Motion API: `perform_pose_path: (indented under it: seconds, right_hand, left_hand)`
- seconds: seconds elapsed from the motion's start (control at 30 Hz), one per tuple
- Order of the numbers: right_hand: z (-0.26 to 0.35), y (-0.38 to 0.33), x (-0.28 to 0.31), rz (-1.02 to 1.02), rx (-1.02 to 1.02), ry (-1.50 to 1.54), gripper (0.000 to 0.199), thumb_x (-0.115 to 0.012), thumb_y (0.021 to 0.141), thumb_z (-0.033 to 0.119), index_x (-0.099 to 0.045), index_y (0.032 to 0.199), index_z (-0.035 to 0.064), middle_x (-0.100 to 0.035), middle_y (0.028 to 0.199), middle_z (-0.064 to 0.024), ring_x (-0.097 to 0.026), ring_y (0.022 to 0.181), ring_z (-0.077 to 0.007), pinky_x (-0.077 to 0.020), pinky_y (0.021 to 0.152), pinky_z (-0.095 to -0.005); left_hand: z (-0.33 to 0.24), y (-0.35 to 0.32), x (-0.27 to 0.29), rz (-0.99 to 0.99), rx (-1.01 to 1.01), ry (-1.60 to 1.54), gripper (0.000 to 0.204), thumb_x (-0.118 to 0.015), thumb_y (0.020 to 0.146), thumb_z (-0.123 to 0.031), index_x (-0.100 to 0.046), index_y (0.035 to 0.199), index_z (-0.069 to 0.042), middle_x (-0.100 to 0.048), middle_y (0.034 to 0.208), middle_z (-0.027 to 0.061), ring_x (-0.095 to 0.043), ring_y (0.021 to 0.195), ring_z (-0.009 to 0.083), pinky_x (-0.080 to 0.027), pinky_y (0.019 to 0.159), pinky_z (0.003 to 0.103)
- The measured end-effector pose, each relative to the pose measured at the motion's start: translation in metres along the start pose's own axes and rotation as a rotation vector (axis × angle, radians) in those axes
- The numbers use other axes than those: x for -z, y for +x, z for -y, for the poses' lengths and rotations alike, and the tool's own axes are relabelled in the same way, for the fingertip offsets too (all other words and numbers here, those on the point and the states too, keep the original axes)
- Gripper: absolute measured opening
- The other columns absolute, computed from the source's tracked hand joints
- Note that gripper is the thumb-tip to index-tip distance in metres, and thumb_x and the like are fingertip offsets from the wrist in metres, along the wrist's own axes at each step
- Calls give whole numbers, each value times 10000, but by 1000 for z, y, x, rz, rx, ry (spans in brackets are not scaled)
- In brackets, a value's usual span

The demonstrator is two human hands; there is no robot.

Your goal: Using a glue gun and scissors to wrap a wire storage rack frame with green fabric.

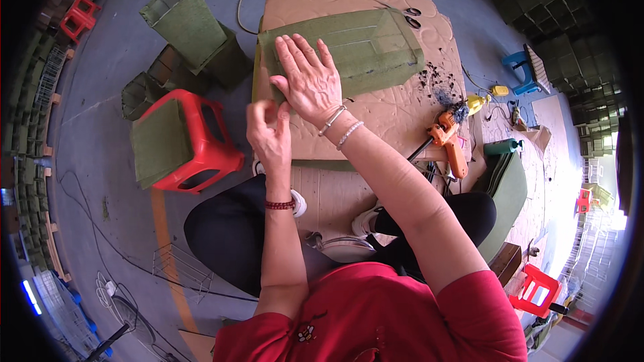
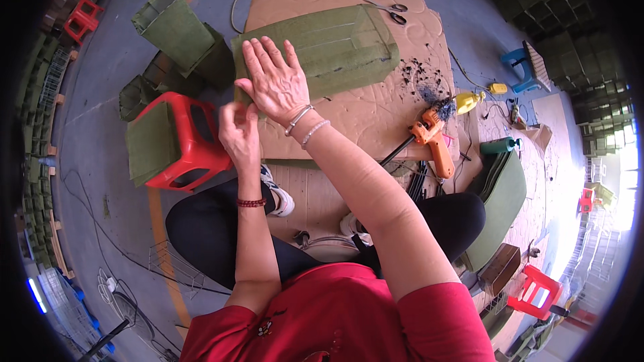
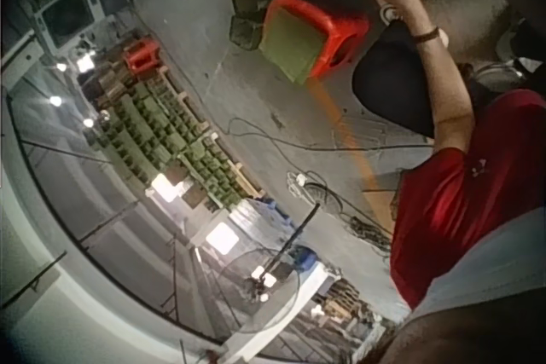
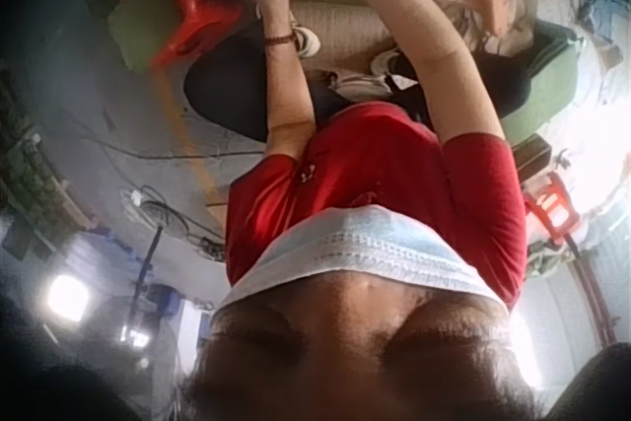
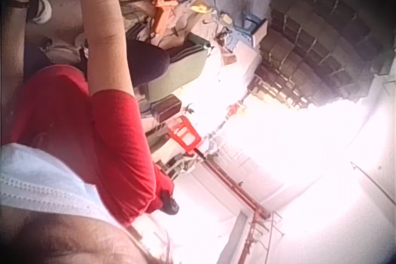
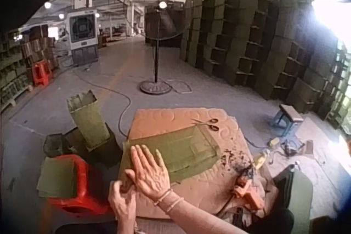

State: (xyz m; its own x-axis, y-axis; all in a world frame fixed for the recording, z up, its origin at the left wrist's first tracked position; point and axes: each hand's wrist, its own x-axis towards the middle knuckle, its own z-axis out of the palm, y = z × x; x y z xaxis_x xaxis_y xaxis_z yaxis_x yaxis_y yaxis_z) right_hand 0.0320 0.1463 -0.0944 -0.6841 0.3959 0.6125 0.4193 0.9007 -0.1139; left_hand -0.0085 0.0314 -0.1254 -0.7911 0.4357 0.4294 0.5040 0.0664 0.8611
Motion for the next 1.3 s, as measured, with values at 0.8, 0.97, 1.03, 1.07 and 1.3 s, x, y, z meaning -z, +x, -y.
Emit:
perform_pose_path:
  seconds: [0.8, 0.97, 1.03, 1.07, 1.3]
  right_hand:
    - [-39, -16, 28, 96, 239, -12, 657, -537, 833, 453, -424, 1363, 81, -464, 1391, -66, -412, 1298, -251, -328, 1061, -451]
    - [-40, -19, 25, 75, 257, -6, 632, -530, 838, 442, -440, 1352, 87, -474, 1382, -65, -423, 1290, -252, -337, 1050, -459]
    - [-41, -20, 24, 62, 250, 0, 622, -529, 839, 438, -447, 1348, 90, -479, 1377, -64, -427, 1287, -251, -340, 1047, -460]
    - [-42, -21, 24, 80, 241, -9, 633, -521, 840, 445, -433, 1363, 99, -467, 1392, -50, -415, 1302, -238, -322, 1064, -452]
    - [-45, -20, 25, 26, 264, 17, 595, -546, 854, 392, -464, 1318, 29, -472, 1379, -114, -424, 1294, -253, -338, 1054, -439]
  left_hand:
    - [10, 11, -2, 119, -110, -133, 226, -596, 910, -98, -483, 784, 52, -430, 695, 87, -378, 605, 183, -350, 568, 274]
    - [-3, 14, 22, 257, -102, -44, 122, -603, 872, -22, -590, 964, 58, -598, 921, 142, -599, 789, 257, -470, 714, 331]
    - [-15, 15, 33, 156, -175, 101, 266, -566, 885, -24, -600, 1142, 36, -589, 1180, 136, -559, 1099, 300, -445, 941, 383]
    - [-23, 22, 34, 176, -287, 187, 299, -540, 901, -48, -571, 1190, 27, -554, 1242, 139, -501, 1177, 302, -402, 992, 407]
    - [-13, 62, 8, 584, -654, 536, 507, -458, 947, -141, -323, 1416, -2, -332, 1467, 151, -277, 1383, 295, -223, 1131, 455]
